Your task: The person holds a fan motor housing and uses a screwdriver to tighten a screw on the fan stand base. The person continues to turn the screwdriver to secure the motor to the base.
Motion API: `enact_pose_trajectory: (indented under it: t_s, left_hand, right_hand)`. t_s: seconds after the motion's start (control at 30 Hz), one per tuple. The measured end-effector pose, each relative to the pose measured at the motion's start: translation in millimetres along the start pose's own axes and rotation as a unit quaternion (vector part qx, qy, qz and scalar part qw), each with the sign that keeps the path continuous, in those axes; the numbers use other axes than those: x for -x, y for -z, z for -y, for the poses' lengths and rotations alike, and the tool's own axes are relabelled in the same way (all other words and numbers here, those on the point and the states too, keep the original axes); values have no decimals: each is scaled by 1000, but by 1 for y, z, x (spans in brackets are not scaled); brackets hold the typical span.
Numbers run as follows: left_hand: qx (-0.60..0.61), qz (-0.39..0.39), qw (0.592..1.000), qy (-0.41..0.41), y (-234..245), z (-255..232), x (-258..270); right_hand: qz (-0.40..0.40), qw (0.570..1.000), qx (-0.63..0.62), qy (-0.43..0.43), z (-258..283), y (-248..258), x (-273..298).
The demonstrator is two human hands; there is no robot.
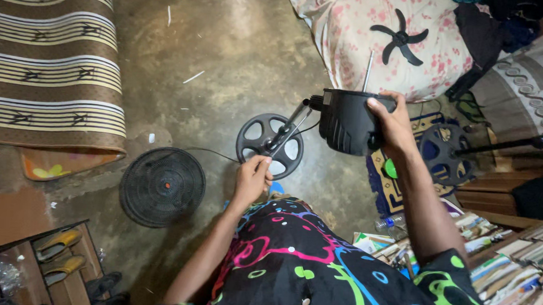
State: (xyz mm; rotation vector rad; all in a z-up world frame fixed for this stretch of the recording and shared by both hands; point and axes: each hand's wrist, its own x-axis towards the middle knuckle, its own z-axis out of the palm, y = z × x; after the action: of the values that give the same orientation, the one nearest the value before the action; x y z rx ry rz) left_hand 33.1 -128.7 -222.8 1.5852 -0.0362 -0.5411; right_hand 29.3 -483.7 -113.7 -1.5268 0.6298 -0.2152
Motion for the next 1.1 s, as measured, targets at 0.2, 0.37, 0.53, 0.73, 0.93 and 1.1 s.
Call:
enact_pose_trajectory:
  t_s: [0.2,0.37,0.53,0.73,0.93,1.1]
  left_hand:
    - [52,24,997,59,-7,6,-14]
    - [57,31,996,66,-7,6,-14]
    - [63,30,995,68,-5,9,-15]
    - [70,35,994,76,1,9,-17]
    - [60,33,996,51,5,20,-20]
    - [63,35,997,26,7,26,-26]
  right_hand:
    - [16,993,113,31,13,-15,-33]
    - [23,986,164,-12,33,-32,-40]
    - [43,980,192,6,41,-46,-48]
    - [35,960,276,-7,54,-59,-57]
    - [51,942,330,11,61,-71,-61]
    - [53,921,384,34,66,-83,-67]
